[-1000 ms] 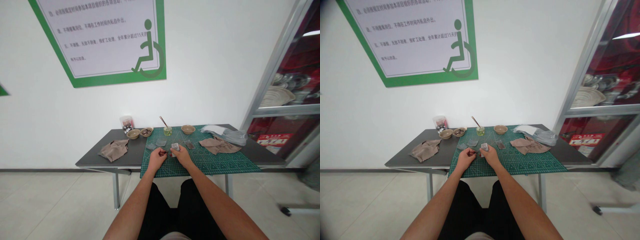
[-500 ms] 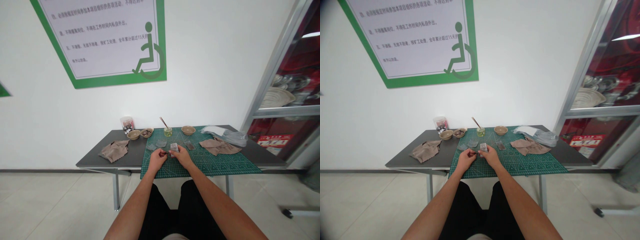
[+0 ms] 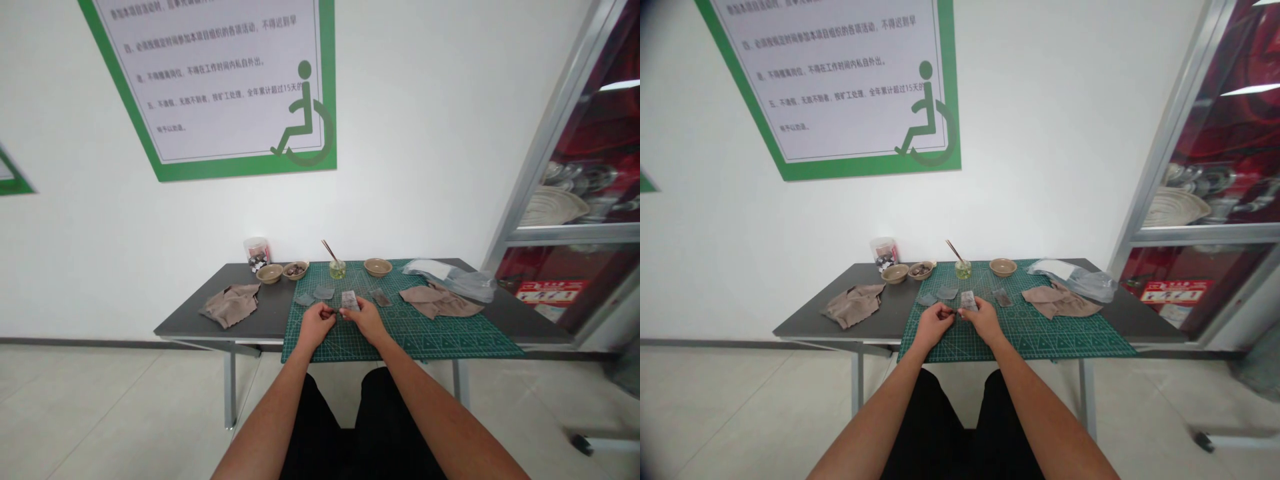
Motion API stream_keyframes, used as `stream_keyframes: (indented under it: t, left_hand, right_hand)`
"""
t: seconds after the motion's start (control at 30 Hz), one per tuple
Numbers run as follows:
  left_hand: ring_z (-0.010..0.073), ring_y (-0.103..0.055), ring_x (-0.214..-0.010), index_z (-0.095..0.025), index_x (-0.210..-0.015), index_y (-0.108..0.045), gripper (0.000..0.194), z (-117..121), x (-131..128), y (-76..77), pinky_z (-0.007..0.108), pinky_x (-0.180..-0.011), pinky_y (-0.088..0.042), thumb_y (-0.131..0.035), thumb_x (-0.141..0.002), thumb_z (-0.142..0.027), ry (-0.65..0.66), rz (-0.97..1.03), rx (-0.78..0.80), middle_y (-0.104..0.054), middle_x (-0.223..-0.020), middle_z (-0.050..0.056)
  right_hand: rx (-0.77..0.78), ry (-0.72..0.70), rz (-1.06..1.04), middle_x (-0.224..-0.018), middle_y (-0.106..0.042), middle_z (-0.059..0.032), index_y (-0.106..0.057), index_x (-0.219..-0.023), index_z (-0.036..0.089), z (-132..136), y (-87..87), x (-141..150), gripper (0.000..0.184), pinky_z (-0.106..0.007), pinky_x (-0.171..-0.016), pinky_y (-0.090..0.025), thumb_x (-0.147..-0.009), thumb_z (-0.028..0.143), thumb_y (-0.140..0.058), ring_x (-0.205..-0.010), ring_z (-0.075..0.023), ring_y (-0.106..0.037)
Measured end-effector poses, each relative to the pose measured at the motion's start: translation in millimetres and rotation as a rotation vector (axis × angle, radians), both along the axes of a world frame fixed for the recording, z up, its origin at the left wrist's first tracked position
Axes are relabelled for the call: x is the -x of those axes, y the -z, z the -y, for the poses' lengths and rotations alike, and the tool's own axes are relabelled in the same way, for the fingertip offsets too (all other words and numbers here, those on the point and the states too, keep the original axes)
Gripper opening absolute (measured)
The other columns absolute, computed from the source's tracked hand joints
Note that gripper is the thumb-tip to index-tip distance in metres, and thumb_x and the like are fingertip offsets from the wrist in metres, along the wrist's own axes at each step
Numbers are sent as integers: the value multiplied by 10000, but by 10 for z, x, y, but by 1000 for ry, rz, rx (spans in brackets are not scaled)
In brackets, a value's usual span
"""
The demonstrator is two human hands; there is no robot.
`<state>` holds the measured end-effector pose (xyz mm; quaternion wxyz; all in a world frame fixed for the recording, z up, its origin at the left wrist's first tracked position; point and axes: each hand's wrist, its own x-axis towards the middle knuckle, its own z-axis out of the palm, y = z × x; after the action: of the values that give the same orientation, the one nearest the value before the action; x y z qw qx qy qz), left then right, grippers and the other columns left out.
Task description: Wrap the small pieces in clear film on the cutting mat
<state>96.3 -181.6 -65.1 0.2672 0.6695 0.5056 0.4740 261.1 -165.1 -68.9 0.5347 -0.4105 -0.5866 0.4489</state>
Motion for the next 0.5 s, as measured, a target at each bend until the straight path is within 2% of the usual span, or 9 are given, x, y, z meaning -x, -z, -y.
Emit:
stream_keyframes:
  t: [0.13, 0.5]
  left_hand:
    - [108, -543, -591, -164, -711, -594, 42, -4, 4, 0, 216, -578, -392, -581, -692, -199, -5, -39, -11, -591, -627, -23]
    - [114, -552, -615, -162, -732, -603, 58, -35, 2, 36, 223, -595, -407, -584, -690, -195, 15, -18, 1, -600, -660, -12]
  right_hand:
    - [4, -27, -1, -762, -663, -45, -654, -847, 139, -3, -4, 15, 368, -303, -566, -499, -635, 435, -708, -662, -192, -593]
    - [-53, -56, 141, -727, -652, -30, -669, -836, 119, -15, 9, -42, 304, -271, -630, -441, -681, 380, -673, -665, -169, -562]
